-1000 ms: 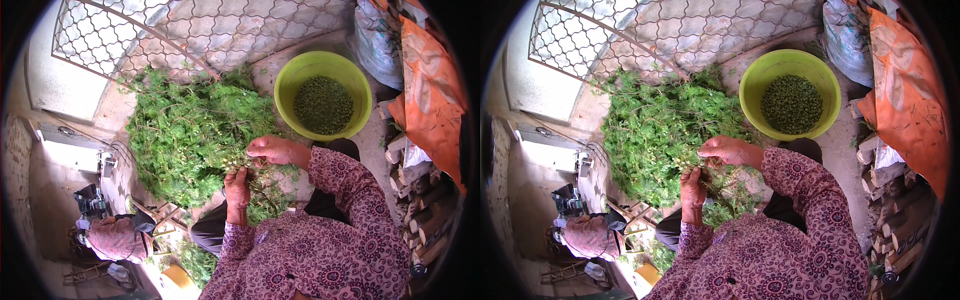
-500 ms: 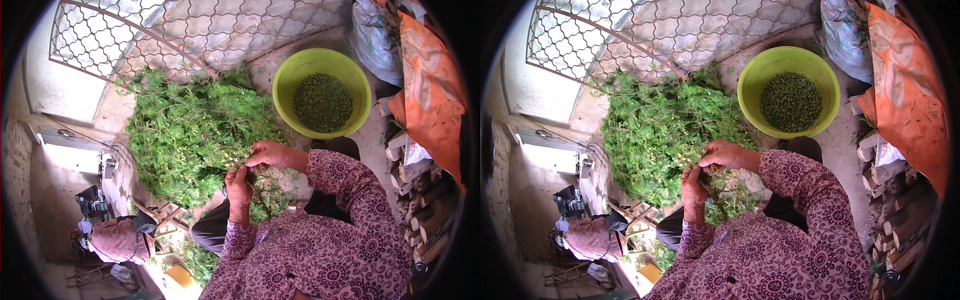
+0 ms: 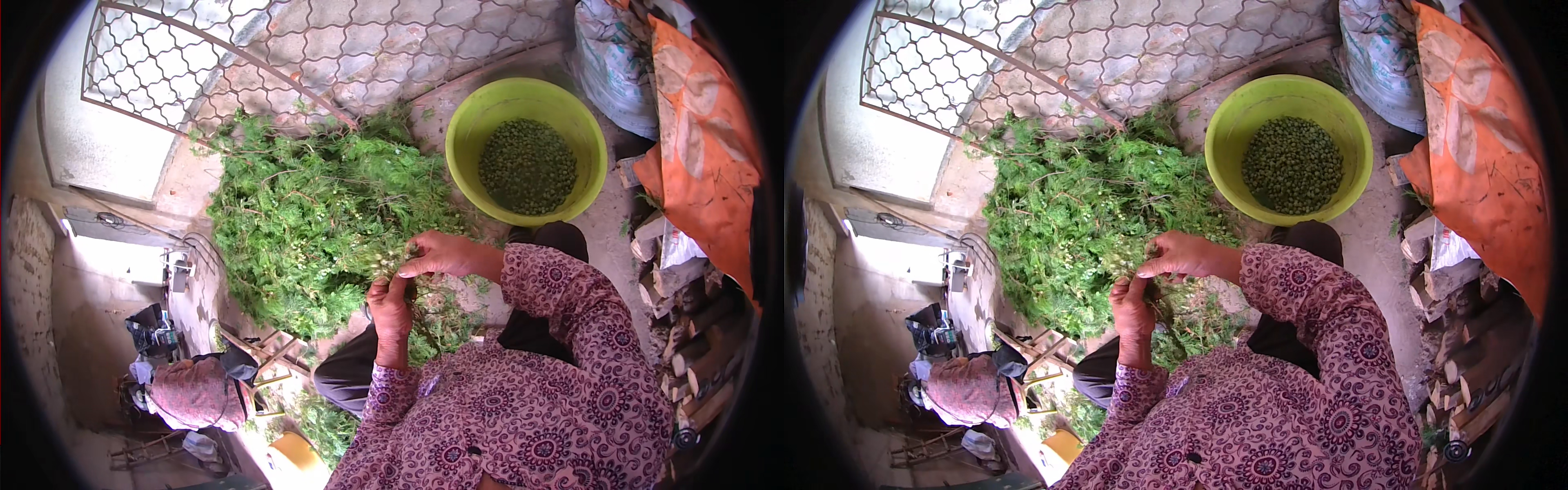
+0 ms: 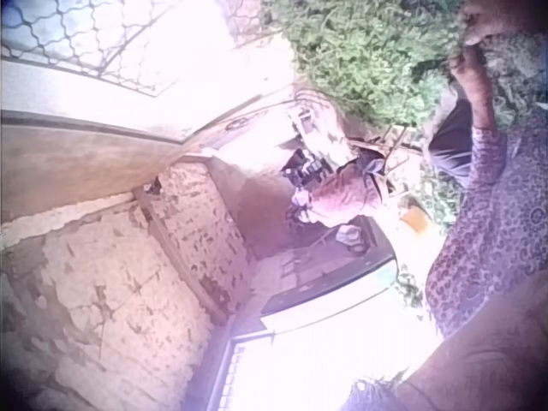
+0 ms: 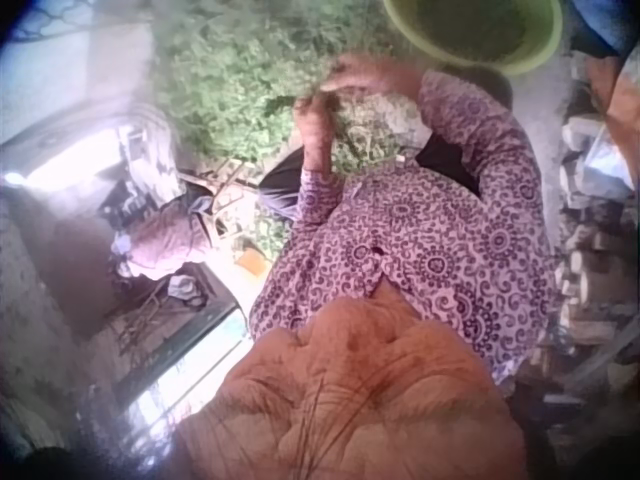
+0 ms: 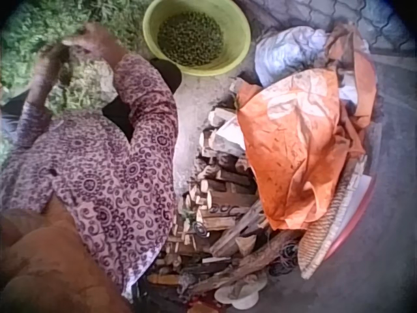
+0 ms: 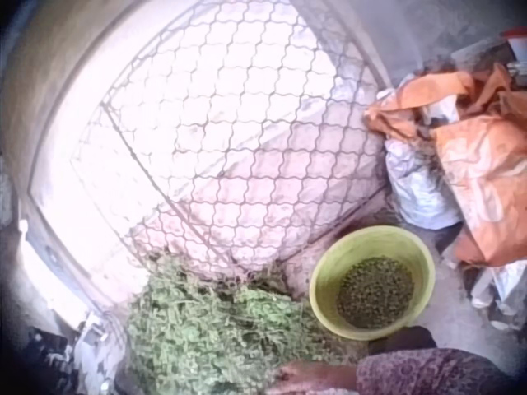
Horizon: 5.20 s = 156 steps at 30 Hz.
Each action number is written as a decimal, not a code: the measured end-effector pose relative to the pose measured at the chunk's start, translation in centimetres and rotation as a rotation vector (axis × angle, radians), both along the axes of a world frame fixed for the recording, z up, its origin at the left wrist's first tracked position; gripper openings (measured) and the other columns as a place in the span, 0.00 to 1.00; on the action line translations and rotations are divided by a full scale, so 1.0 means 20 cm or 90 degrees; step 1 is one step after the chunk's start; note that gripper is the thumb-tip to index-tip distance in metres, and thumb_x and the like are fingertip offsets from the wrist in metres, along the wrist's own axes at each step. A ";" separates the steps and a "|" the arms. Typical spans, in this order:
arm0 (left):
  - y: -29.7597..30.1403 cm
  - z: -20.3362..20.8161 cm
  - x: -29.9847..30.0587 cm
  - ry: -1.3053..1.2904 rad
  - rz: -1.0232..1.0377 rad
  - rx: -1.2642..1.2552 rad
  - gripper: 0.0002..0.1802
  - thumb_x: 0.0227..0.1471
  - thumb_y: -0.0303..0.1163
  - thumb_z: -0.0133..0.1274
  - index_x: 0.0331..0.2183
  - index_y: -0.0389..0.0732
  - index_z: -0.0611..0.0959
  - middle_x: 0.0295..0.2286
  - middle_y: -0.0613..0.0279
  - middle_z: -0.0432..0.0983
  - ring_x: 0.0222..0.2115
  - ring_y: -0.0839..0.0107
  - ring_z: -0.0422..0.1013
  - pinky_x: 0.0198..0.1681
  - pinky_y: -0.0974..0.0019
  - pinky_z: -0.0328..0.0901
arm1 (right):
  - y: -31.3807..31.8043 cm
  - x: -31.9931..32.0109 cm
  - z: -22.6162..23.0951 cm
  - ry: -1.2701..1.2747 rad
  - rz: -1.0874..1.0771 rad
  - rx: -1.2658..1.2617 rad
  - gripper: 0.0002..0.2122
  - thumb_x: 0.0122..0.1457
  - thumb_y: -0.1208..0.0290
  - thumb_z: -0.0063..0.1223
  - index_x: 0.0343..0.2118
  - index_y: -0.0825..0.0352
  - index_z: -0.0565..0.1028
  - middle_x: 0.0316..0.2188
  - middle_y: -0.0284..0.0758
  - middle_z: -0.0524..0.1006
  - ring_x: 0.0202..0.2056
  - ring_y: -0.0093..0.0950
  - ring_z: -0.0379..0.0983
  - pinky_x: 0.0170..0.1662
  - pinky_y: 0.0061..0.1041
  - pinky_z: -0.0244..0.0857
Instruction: The person picks up branches from a pile, plucks small green berries from the foliage, and drops them into a green plastic bowl. They handle the branches one at a time, turning them over to find more berries before setting the stripped stems aside.
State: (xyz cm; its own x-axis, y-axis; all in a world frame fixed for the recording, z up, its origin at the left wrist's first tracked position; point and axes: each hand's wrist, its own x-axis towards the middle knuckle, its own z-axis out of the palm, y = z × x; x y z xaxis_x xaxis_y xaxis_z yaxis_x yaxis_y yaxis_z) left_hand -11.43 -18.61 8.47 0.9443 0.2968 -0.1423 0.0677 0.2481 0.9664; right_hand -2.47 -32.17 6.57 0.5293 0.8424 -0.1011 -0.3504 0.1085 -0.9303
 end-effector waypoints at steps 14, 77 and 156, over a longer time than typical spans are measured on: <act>0.02 0.02 0.02 0.036 0.051 -0.192 0.04 0.43 0.28 0.53 0.22 0.40 0.75 0.19 0.66 0.71 0.17 0.79 0.66 0.15 0.77 0.62 | -0.03 0.02 -0.01 0.205 0.014 0.133 0.10 0.49 0.75 0.48 0.35 0.69 0.68 0.27 0.32 0.72 0.28 0.19 0.70 0.23 0.15 0.62; -0.04 0.01 0.03 0.107 0.147 0.017 0.02 0.43 0.24 0.53 0.23 0.42 0.77 0.15 0.75 0.66 0.10 0.86 0.56 0.10 0.81 0.49 | -0.01 0.04 -0.02 -0.153 -0.098 0.028 0.11 0.45 0.72 0.57 0.30 0.72 0.70 0.23 0.33 0.71 0.24 0.18 0.68 0.24 0.17 0.62; -0.07 -0.02 0.04 0.053 0.089 0.030 0.06 0.48 0.25 0.49 0.21 0.43 0.74 0.13 0.76 0.61 0.12 0.87 0.53 0.15 0.81 0.47 | -0.04 0.05 -0.01 -0.016 -0.120 0.021 0.11 0.47 0.70 0.56 0.30 0.69 0.69 0.19 0.31 0.71 0.18 0.15 0.65 0.19 0.14 0.58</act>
State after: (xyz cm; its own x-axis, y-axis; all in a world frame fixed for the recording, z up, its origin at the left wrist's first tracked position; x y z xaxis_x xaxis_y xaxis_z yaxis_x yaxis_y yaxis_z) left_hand -10.67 -19.99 8.00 0.8786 0.4327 -0.2018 0.1167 0.2152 0.9696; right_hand -1.38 -32.96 6.38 0.6805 0.7302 -0.0605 -0.2977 0.2002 -0.9334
